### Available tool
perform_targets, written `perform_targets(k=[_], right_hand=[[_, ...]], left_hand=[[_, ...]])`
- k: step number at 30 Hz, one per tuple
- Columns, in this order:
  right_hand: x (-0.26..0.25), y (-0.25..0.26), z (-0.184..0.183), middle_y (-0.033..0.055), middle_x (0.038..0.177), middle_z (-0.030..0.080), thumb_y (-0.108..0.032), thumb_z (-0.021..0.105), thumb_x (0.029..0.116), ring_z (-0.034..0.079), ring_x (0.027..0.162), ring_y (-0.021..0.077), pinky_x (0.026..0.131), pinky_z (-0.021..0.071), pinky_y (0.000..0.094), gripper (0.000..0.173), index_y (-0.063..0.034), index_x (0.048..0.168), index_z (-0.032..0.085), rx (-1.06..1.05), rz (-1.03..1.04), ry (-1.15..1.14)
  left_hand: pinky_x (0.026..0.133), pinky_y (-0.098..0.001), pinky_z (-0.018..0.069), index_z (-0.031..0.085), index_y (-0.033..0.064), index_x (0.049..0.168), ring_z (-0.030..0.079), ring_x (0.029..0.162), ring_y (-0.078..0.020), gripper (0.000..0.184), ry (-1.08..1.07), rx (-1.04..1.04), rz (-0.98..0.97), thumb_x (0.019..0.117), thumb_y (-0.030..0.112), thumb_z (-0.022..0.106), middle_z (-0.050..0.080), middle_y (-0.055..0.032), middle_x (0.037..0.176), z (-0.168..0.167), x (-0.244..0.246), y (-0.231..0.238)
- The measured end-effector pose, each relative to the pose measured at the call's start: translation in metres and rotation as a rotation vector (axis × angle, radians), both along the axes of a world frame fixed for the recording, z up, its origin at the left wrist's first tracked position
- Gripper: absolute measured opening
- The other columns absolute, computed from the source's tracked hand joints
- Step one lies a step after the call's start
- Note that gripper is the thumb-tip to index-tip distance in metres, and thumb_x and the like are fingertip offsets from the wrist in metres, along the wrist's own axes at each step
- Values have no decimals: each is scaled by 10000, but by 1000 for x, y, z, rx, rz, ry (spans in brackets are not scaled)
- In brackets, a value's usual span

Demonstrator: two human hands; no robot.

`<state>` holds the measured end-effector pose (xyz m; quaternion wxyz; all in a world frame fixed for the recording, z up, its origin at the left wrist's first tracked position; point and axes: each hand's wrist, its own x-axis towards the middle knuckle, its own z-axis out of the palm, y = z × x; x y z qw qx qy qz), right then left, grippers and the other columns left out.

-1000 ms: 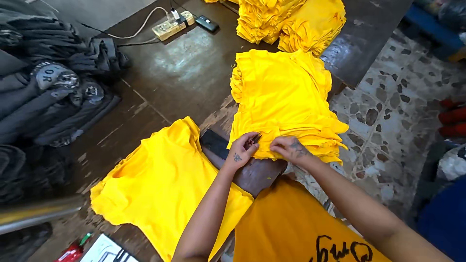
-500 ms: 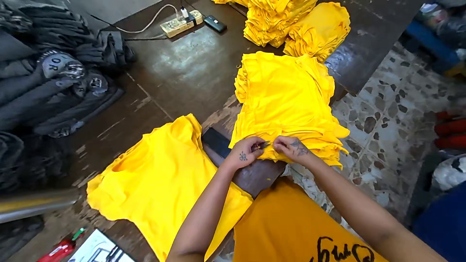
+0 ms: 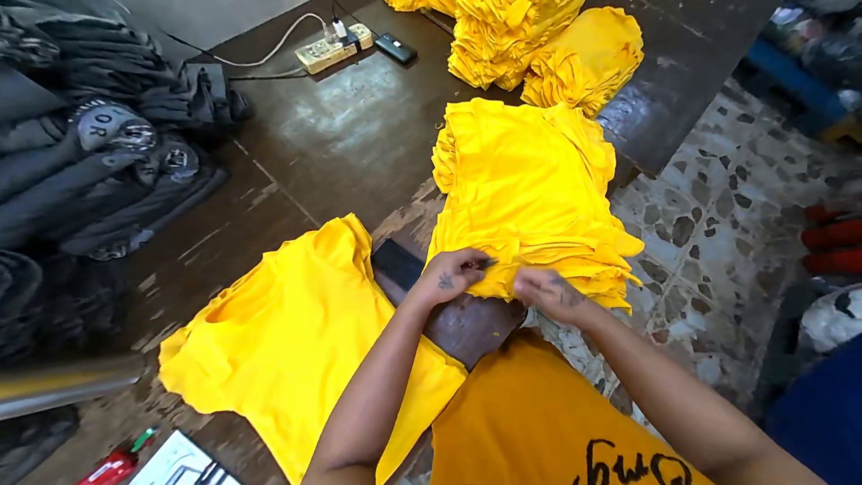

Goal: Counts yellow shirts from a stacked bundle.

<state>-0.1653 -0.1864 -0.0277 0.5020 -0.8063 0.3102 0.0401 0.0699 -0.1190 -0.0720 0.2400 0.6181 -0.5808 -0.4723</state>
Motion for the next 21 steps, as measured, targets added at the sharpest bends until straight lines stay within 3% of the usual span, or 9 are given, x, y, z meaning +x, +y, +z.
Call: perform_targets(k=[2, 4, 6, 8, 11, 12, 15, 18, 21], right_hand=[[1, 17, 13, 204, 809, 657, -250, 447, 1097, 652, 773, 300, 777, 533, 469, 452, 105, 934, 675, -5, 199, 33], [7, 26, 3, 227, 837, 687, -215, 539, 1049, 703, 822, 365, 782, 558, 504, 361, 79, 898, 684, -275, 205, -87], [21, 20, -15, 232, 983, 715, -136, 581, 1007, 717, 945, 375, 867, 579, 489, 236, 52, 1040, 720, -463, 84, -162], [36, 11, -41, 219, 1031, 714, -126, 619, 976, 715, 962, 375, 862, 585, 502, 237, -7, 1145, 734, -576, 44, -167], [46, 0, -64, 215, 953, 712, -90, 608, 973, 718, 904, 370, 816, 585, 510, 181, 17, 1018, 747, -576, 27, -174], [45, -4, -58, 210, 960, 724, -86, 593, 988, 723, 919, 353, 849, 579, 491, 193, 33, 1005, 744, -517, 4, -170], [34, -17, -41, 205, 1032, 728, -127, 554, 1039, 707, 987, 303, 950, 538, 444, 247, 55, 1066, 719, -290, -57, -106], [28, -21, -47, 176, 1006, 715, -160, 561, 1045, 686, 949, 242, 918, 536, 398, 251, 41, 1067, 710, -202, -108, -107], [31, -22, -42, 161, 962, 717, -158, 526, 1060, 688, 910, 209, 893, 541, 368, 260, 43, 1082, 691, -166, -124, -94]], left_hand=[[917, -355, 550, 615, 3, 1324, 678, 984, -161, 341, 271, -57, 193, 998, 102, 625, 698, -129, 1131, -21, 7, 6], [771, -289, 567, 569, 10, 1340, 682, 871, -114, 340, 460, -33, 334, 1004, 56, 591, 704, -93, 1076, -30, 7, 8], [654, -228, 530, 568, 27, 1327, 658, 775, -72, 326, 531, -12, 396, 1002, 43, 591, 711, -57, 1010, -34, 3, 6], [640, -224, 522, 570, 27, 1323, 649, 755, -70, 325, 537, -10, 409, 999, 37, 597, 708, -53, 989, -36, 2, 5], [716, -251, 546, 578, 12, 1320, 650, 792, -71, 344, 458, -26, 386, 981, 48, 627, 696, -54, 991, -36, 2, 4], [768, -262, 546, 582, 6, 1316, 642, 827, -68, 348, 416, -26, 365, 977, 60, 639, 685, -52, 1004, -34, 2, 5], [890, -297, 539, 592, -5, 1312, 652, 939, -86, 343, 348, -12, 301, 984, 78, 644, 695, -85, 1083, -30, 7, 11], [903, -306, 536, 604, 0, 1299, 657, 958, -102, 330, 300, -31, 258, 984, 88, 646, 695, -97, 1096, -28, 10, 16], [974, -403, 518, 640, 6, 1309, 672, 1041, -208, 338, 57, -74, 136, 1004, 152, 626, 702, -153, 1150, -10, 7, 17]])
